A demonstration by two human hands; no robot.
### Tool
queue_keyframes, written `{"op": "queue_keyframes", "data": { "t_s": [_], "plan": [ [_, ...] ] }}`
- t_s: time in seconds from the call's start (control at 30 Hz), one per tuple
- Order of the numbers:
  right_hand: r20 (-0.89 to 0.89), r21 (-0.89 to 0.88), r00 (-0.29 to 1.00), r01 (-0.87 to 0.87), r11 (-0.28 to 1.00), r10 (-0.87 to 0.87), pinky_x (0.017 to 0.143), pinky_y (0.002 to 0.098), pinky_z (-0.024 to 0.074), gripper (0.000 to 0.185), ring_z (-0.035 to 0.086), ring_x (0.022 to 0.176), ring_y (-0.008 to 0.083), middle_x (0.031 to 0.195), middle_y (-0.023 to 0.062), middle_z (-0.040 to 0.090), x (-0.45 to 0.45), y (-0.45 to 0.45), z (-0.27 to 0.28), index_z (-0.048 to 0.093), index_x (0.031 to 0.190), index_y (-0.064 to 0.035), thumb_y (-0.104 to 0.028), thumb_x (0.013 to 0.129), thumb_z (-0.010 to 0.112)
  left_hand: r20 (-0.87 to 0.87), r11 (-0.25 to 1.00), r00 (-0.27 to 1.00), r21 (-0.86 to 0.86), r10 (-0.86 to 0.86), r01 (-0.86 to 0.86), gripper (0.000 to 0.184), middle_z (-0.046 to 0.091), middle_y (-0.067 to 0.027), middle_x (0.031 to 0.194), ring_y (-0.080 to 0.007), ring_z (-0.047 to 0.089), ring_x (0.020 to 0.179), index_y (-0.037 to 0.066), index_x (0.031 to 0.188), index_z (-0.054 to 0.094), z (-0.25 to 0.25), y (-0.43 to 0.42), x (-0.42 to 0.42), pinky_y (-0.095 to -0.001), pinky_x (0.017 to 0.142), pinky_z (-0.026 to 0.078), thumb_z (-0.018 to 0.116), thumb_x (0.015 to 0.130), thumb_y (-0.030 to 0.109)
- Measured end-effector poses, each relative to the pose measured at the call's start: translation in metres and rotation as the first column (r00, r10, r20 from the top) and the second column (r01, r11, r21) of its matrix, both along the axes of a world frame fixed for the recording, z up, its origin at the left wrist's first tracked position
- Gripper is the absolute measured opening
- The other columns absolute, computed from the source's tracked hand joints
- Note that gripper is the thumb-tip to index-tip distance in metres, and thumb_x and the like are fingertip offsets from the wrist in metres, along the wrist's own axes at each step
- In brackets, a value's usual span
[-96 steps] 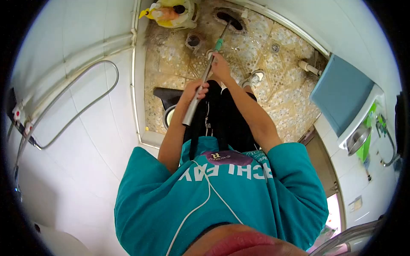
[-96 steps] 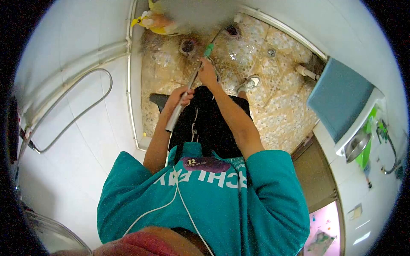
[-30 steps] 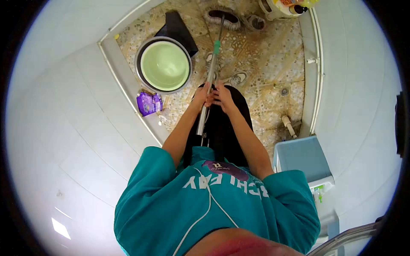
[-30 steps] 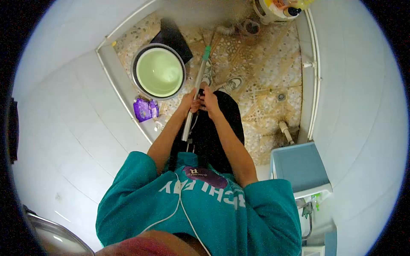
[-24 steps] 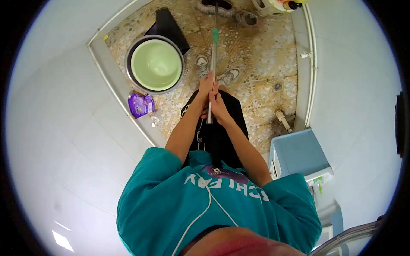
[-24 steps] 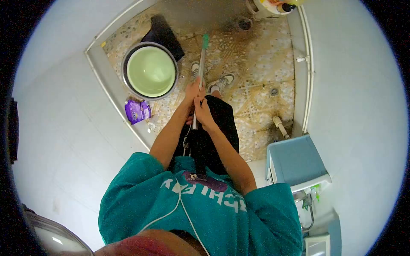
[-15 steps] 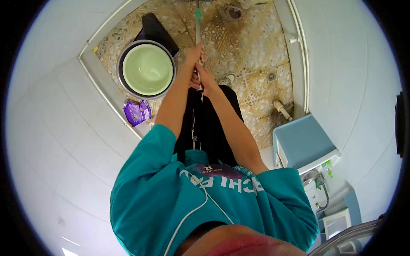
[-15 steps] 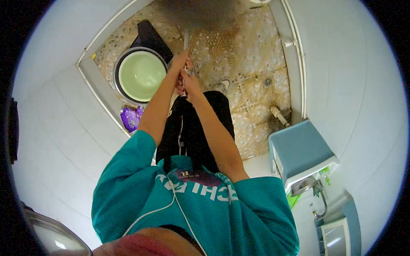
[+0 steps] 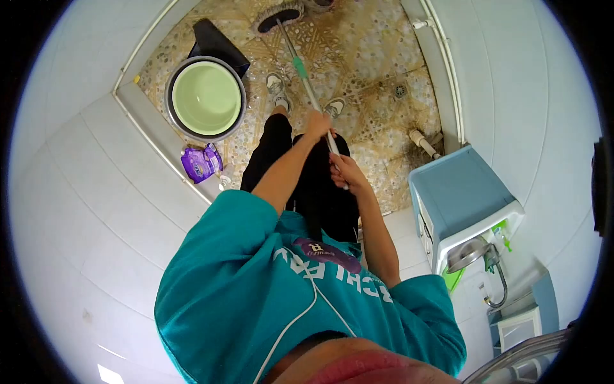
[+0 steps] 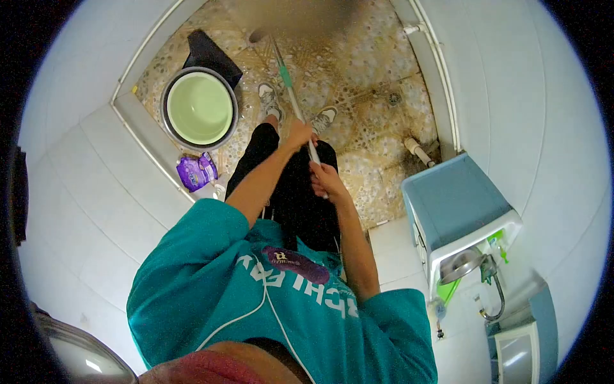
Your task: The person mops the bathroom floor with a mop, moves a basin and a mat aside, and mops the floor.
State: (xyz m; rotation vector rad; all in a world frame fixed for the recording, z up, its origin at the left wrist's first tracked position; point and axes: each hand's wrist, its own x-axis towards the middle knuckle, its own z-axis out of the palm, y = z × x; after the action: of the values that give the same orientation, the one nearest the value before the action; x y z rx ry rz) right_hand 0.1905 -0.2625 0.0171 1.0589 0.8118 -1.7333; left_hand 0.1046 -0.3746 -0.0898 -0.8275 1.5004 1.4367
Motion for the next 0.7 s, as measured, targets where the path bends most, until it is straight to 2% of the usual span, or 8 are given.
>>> {"op": "queue_keyframes", "data": {
  "t_s": [0.07,0.13,0.27,0.33,0.43,0.47,0.63,0.7],
  "plan": [
    [0.054,0.121,0.99,-0.137,0.983,0.131,0.032,0.0237,0.0209,0.028,0.027,0.036,0.0066,0.051,-0.0032,0.032,0.014,0.023,0.005,0.043,0.082,-0.0102,-0.035,0.093,0.049,-0.019,0.998,0.998,0.02,0.061,-0.06,0.028,0.05,-0.0133,0.055,-0.0244,0.057,0.046,-0.014,0.101,0.037,-0.018,0.015,0.027,-0.0349,0.04,0.049,0.042,0.092,0.011],
    [0.001,0.134,0.986,-0.168,0.977,0.169,0.032,0.0237,0.021,0.029,0.028,0.036,0.0067,0.05,-0.0033,0.031,0.007,0.019,-0.001,0.043,0.082,-0.01,-0.036,0.092,0.049,0.003,0.987,0.988,0.052,0.153,-0.153,0.023,0.051,-0.0167,0.052,-0.0263,0.056,0.041,-0.009,0.074,0.045,-0.033,0.02,0.032,-0.0401,0.039,0.048,0.045,0.089,0.009],
    [-0.095,0.168,0.962,-0.238,0.956,0.256,0.033,0.0251,0.0233,0.032,0.029,0.036,0.0079,0.05,-0.0027,0.031,-0.039,-0.014,-0.018,0.041,0.08,-0.0082,-0.037,0.093,0.047,-0.066,0.988,0.986,-0.024,0.151,-0.153,0.026,0.052,-0.0155,0.052,-0.025,0.055,0.042,-0.007,0.072,0.046,-0.039,-0.015,-0.025,-0.0397,0.04,0.048,0.045,0.091,0.011],
    [-0.119,0.171,0.956,-0.248,0.954,0.269,0.034,0.0255,0.0245,0.034,0.029,0.037,0.0085,0.05,-0.0024,0.031,-0.063,-0.028,-0.021,0.039,0.079,-0.0075,-0.037,0.093,0.047,-0.127,0.989,0.988,-0.128,-0.085,0.069,0.029,0.052,-0.0154,0.051,-0.0244,0.055,0.041,-0.006,0.07,0.047,-0.039,-0.031,-0.049,-0.0378,0.039,0.046,0.046,0.091,0.014],
    [-0.1,0.226,0.938,-0.303,0.926,0.331,0.035,0.026,0.0255,0.034,0.029,0.038,0.009,0.05,-0.0017,0.031,-0.1,-0.04,-0.034,0.037,0.077,-0.0068,-0.036,0.093,0.046,-0.116,0.975,0.985,-0.171,0.126,-0.145,0.033,0.052,-0.0158,0.052,-0.0236,0.055,0.041,-0.004,0.065,0.048,-0.047,-0.038,-0.078,-0.0373,0.038,0.044,0.047,0.091,0.015],
    [-0.132,0.226,0.932,-0.303,0.926,0.338,0.035,0.0259,0.0253,0.034,0.03,0.038,0.0093,0.05,-0.0016,0.031,-0.104,-0.043,-0.038,0.037,0.077,-0.0069,-0.035,0.093,0.046,-0.179,0.99,0.984,-0.138,-0.023,-0.002,0.034,0.053,-0.0162,0.052,-0.0233,0.055,0.042,-0.004,0.063,0.048,-0.049,-0.049,-0.086,-0.0355,0.037,0.042,0.047,0.09,0.016],
    [-0.134,0.142,0.984,-0.094,0.985,0.113,0.034,0.0257,0.0235,0.032,0.03,0.036,0.0087,0.05,-0.0015,0.033,-0.089,-0.061,-0.024,0.036,0.072,-0.0083,-0.031,0.091,0.05,-0.055,0.987,0.996,-0.148,-0.069,0.06,0.034,0.053,-0.0166,0.052,-0.025,0.057,0.044,-0.006,0.061,0.047,-0.026,-0.062,-0.097,-0.0348,0.037,0.044,0.047,0.089,0.014],
    [-0.108,0.097,0.994,-0.015,0.995,0.026,0.033,0.025,0.0229,0.032,0.03,0.036,0.008,0.049,-0.002,0.033,-0.065,-0.061,-0.018,0.037,0.071,-0.0092,-0.031,0.09,0.051,-0.098,0.956,0.961,-0.163,-0.26,0.243,0.033,0.053,-0.0153,0.05,-0.0228,0.056,0.045,-0.005,0.058,0.05,-0.003,-0.058,-0.085,-0.0361,0.042,0.045,0.048,0.087,0.011]
  ]
}}
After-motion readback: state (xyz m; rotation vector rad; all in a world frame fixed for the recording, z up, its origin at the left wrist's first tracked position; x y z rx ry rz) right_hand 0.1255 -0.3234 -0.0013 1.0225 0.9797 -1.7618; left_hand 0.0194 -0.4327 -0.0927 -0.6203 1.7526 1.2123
